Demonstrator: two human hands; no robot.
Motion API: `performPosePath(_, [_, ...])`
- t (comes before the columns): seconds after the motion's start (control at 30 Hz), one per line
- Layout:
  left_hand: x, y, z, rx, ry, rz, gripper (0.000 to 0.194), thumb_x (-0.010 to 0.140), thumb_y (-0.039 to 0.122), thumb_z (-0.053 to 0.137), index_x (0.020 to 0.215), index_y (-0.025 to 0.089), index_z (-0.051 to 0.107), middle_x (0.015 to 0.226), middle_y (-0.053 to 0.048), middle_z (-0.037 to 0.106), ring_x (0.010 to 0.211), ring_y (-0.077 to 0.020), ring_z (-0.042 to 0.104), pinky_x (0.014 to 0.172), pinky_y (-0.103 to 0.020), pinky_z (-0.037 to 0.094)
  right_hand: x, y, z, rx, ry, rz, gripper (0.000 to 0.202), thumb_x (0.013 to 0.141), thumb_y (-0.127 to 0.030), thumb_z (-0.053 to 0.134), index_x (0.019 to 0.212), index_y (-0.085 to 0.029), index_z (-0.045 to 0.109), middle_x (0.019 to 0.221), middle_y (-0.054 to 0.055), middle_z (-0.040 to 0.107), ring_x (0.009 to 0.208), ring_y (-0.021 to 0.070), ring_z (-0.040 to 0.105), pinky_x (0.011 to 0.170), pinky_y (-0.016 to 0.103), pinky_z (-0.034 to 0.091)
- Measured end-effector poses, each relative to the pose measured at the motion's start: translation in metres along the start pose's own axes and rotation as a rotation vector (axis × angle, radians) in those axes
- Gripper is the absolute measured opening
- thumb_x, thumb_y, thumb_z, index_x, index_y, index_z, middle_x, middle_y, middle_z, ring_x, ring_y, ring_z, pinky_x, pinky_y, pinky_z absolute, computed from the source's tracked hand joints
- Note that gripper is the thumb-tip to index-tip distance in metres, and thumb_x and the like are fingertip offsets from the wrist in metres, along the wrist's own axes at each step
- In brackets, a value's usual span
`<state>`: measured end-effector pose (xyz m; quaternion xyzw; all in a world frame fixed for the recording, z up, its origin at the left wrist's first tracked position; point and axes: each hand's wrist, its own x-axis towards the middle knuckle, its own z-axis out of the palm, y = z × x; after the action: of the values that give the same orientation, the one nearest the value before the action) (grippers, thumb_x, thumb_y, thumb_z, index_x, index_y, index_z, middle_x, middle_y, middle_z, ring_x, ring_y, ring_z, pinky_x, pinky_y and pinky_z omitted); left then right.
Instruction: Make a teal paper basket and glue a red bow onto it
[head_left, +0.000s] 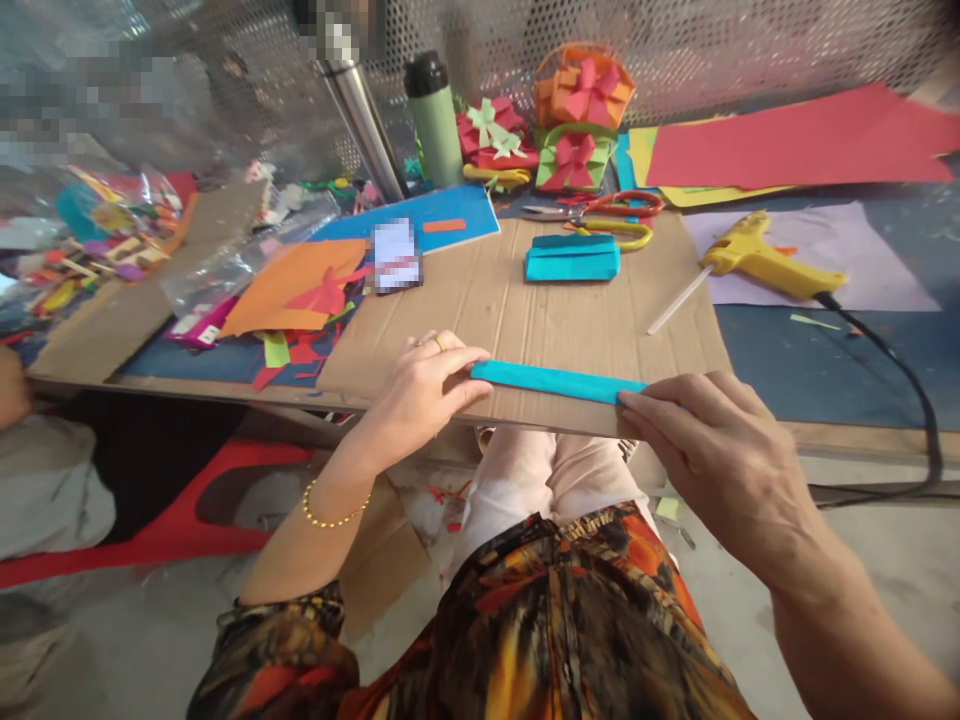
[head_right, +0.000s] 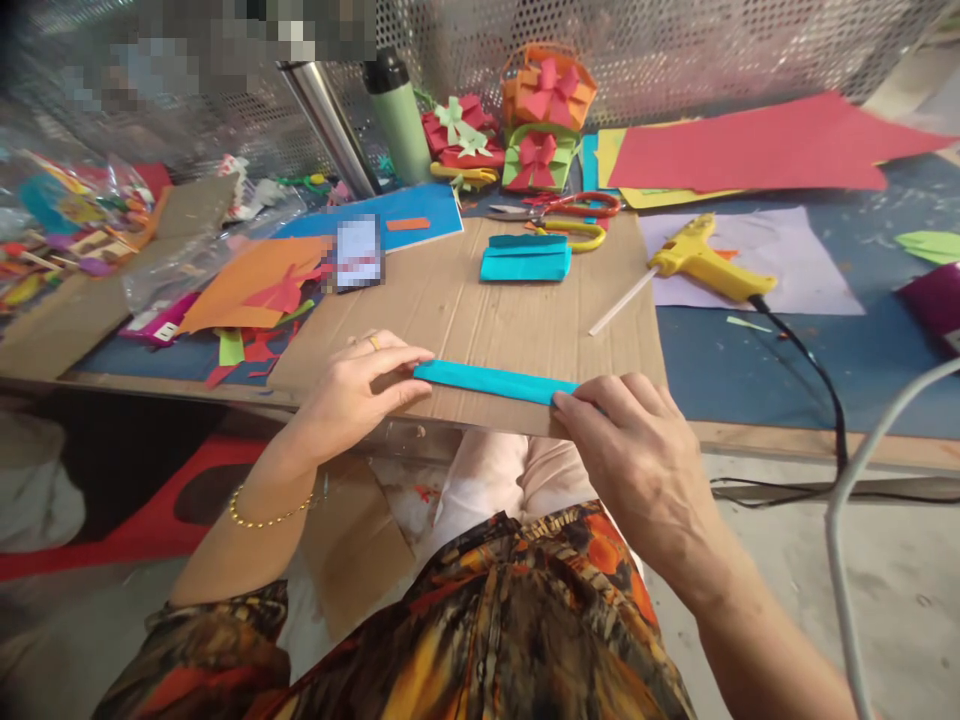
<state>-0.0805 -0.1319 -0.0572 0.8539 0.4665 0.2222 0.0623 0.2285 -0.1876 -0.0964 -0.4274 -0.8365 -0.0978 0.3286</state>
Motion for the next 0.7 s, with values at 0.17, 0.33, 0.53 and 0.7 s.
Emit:
performPosePath(0.17, [0.011, -0.004, 0.002, -0.102, -0.084, -0.116, 0.009, 0.095, 0.016, 0.072, 0.088, 0.020, 0.070, 0.088, 0.000, 0.069, 0.086, -0.0179, 0.062, 0.090, -0.036, 0.047, 0.001, 0.000, -0.001, -0.030, -0.015, -0.006, 0.016, 0.105, -0.015, 0.060, 0.103, -0.019, 0.075, 0.092, 0.008, 0.072, 0.080, 0.0223, 0.057, 0.070, 0.037, 0.046])
performPosePath(0.33, [0.018, -0.008, 0.000, -0.119, -0.203, -0.120, 0.015, 0.098, 0.014, 0.064, 0.084, 0.020, 0.066, 0.085, 0.000, 0.065, 0.088, -0.0183, 0.060, 0.089, -0.036, 0.045, 0.004, -0.002, -0.006, -0.076, -0.046, -0.059, 0.016, 0.106, -0.011, 0.057, 0.104, -0.015, 0.072, 0.092, 0.010, 0.072, 0.081, 0.0237, 0.055, 0.068, 0.037, 0.043])
performPosePath(0.53, [0.029, -0.008, -0.004, -0.012, -0.332, -0.077, 0.023, 0.102, 0.019, 0.054, 0.081, 0.019, 0.062, 0.089, -0.002, 0.064, 0.090, -0.0206, 0.059, 0.089, -0.039, 0.043, 0.002, -0.002, -0.005, -0.133, -0.029, -0.068, 0.020, 0.111, -0.018, 0.051, 0.106, -0.016, 0.070, 0.089, 0.008, 0.070, 0.078, 0.0228, 0.054, 0.066, 0.035, 0.039])
performPosePath(0.7, [0.036, -0.001, -0.007, 0.105, -0.400, -0.065, 0.025, 0.102, 0.022, 0.050, 0.079, 0.021, 0.055, 0.086, -0.004, 0.062, 0.089, -0.0221, 0.058, 0.090, -0.040, 0.045, 0.000, -0.002, -0.004, -0.122, -0.037, -0.048, 0.020, 0.111, -0.019, 0.049, 0.106, -0.019, 0.069, 0.090, 0.007, 0.070, 0.077, 0.0226, 0.053, 0.065, 0.036, 0.037])
